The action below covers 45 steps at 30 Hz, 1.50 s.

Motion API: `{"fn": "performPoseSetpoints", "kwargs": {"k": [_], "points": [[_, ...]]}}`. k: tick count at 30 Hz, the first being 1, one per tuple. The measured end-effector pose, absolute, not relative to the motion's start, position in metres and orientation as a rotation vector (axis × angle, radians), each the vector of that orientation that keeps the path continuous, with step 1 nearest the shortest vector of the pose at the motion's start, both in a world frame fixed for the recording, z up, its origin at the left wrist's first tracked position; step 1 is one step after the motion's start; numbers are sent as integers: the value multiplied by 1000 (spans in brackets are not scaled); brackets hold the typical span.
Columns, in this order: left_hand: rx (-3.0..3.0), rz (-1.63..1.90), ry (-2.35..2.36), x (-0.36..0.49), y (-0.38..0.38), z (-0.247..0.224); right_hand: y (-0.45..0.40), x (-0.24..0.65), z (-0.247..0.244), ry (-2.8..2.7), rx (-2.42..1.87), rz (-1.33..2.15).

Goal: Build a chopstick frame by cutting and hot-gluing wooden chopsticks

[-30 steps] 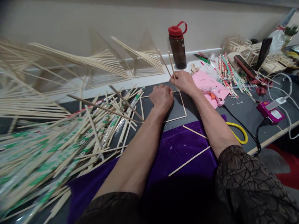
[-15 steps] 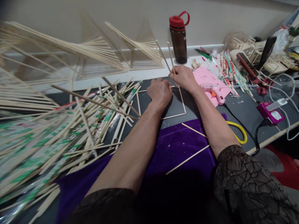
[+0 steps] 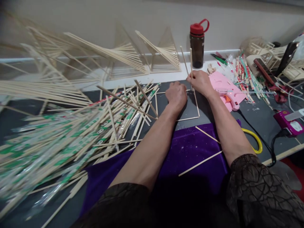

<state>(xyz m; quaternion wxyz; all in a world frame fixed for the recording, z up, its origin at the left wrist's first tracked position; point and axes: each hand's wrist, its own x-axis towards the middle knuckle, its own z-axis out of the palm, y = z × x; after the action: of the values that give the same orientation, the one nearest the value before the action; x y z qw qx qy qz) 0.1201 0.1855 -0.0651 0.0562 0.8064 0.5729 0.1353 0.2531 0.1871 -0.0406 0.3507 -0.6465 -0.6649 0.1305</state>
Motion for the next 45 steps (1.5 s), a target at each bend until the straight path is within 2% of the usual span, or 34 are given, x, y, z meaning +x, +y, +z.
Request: {"fn": "performPoseSetpoints", "kwargs": {"k": [38, 41, 45], "points": [[2430, 540, 1671, 119, 189, -72, 183, 252, -33, -1727, -1749, 341], [2382, 664, 1629, 119, 189, -71, 183, 251, -33, -1724, -1745, 331], [2176, 1088, 1446, 122, 202, -74, 182, 250, -32, -1735, -1756, 334]]}}
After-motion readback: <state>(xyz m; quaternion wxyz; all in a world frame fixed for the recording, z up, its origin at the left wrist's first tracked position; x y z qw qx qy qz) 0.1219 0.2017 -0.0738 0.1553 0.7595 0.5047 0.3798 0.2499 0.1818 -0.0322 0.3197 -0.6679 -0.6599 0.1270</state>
